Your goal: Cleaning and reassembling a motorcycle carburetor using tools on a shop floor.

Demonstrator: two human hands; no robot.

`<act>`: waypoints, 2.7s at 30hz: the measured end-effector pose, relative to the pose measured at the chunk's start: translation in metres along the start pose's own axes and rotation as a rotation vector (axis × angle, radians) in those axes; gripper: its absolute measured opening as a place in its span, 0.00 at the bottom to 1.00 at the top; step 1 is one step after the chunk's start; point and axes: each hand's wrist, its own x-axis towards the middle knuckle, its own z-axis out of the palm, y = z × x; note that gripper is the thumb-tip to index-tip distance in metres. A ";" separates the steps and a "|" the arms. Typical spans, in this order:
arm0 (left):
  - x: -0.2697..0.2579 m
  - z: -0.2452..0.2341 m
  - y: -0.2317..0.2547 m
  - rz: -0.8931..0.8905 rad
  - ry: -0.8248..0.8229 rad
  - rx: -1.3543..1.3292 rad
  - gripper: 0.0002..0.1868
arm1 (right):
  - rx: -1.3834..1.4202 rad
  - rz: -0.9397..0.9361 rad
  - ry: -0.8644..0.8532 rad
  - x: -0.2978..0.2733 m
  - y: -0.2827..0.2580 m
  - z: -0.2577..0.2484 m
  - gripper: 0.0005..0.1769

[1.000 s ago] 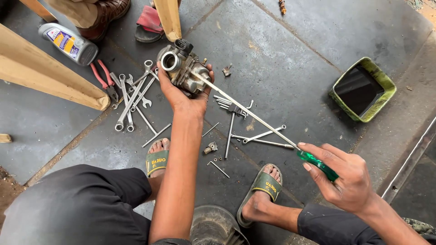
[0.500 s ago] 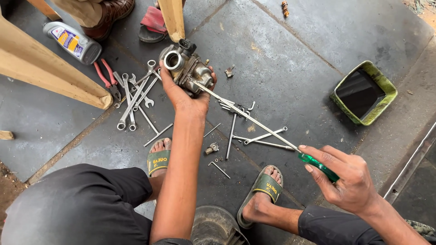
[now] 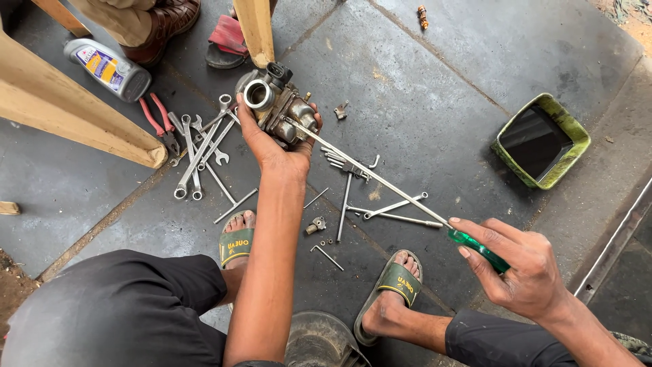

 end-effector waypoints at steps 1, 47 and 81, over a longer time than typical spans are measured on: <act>-0.001 0.000 0.000 -0.008 0.004 -0.010 0.39 | -0.012 0.020 -0.011 -0.001 0.001 0.000 0.24; 0.034 -0.029 0.012 0.117 0.109 0.327 0.37 | 0.474 0.182 0.008 -0.005 -0.001 0.062 0.21; 0.014 -0.014 -0.047 0.023 -0.214 0.393 0.44 | 0.332 0.657 -0.110 0.105 0.073 0.008 0.25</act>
